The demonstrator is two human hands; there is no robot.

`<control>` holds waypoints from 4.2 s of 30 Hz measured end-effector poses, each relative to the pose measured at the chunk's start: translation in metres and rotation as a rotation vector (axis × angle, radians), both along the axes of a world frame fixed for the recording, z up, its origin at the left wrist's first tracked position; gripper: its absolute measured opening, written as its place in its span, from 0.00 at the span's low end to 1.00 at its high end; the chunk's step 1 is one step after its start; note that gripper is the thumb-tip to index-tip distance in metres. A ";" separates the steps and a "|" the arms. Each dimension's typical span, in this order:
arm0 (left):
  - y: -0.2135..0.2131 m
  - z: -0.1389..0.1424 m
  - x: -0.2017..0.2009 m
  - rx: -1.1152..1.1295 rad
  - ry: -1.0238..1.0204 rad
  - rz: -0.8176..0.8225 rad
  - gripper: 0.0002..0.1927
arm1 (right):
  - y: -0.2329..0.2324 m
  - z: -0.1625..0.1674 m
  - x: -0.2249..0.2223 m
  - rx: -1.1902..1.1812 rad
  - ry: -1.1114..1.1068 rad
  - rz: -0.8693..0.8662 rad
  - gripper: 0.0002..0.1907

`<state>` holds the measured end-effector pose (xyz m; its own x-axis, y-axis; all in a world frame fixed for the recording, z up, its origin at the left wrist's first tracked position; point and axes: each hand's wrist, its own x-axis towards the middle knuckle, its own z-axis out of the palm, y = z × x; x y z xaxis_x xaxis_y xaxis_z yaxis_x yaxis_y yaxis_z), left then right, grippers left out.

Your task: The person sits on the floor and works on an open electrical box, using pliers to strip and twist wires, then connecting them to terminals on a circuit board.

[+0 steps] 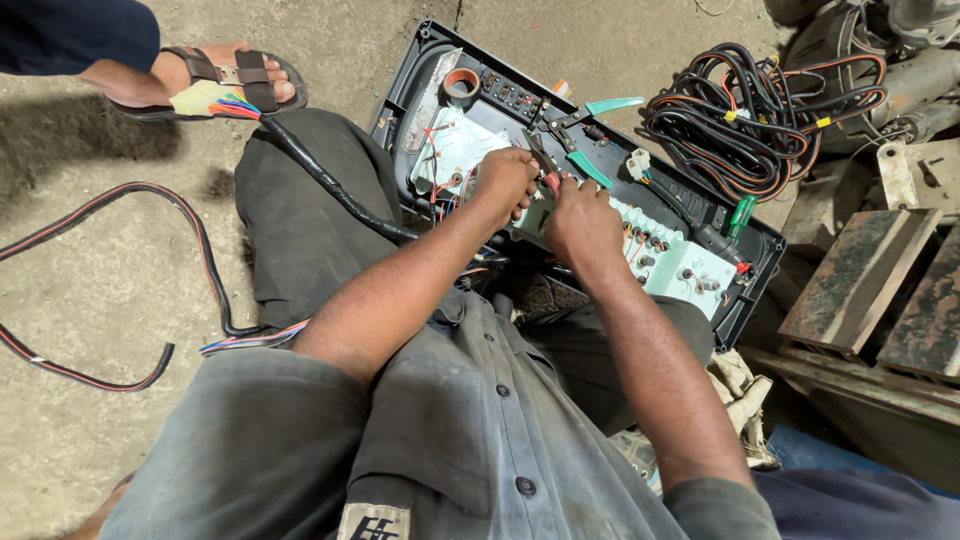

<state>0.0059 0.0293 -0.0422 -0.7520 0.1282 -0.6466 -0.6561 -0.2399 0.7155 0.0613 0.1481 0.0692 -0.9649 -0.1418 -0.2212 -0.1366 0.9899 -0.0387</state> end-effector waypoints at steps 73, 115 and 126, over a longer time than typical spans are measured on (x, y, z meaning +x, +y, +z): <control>-0.106 0.061 0.017 -0.098 0.432 -0.042 0.09 | 0.149 -0.033 0.050 -0.221 0.404 -0.344 0.20; -0.177 0.109 0.179 -0.688 0.306 -0.603 0.12 | -0.005 -0.139 0.143 -0.716 -0.355 -0.186 0.26; -0.227 0.126 0.197 -0.031 0.079 -0.426 0.09 | -0.008 -0.070 0.158 -1.248 -0.262 -0.365 0.09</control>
<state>0.2026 -0.1980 0.0837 -0.6835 0.4194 -0.5975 -0.6349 0.0624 0.7701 0.2197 0.1397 -0.0005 -0.9397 -0.1281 -0.3170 0.2790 0.2487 -0.9275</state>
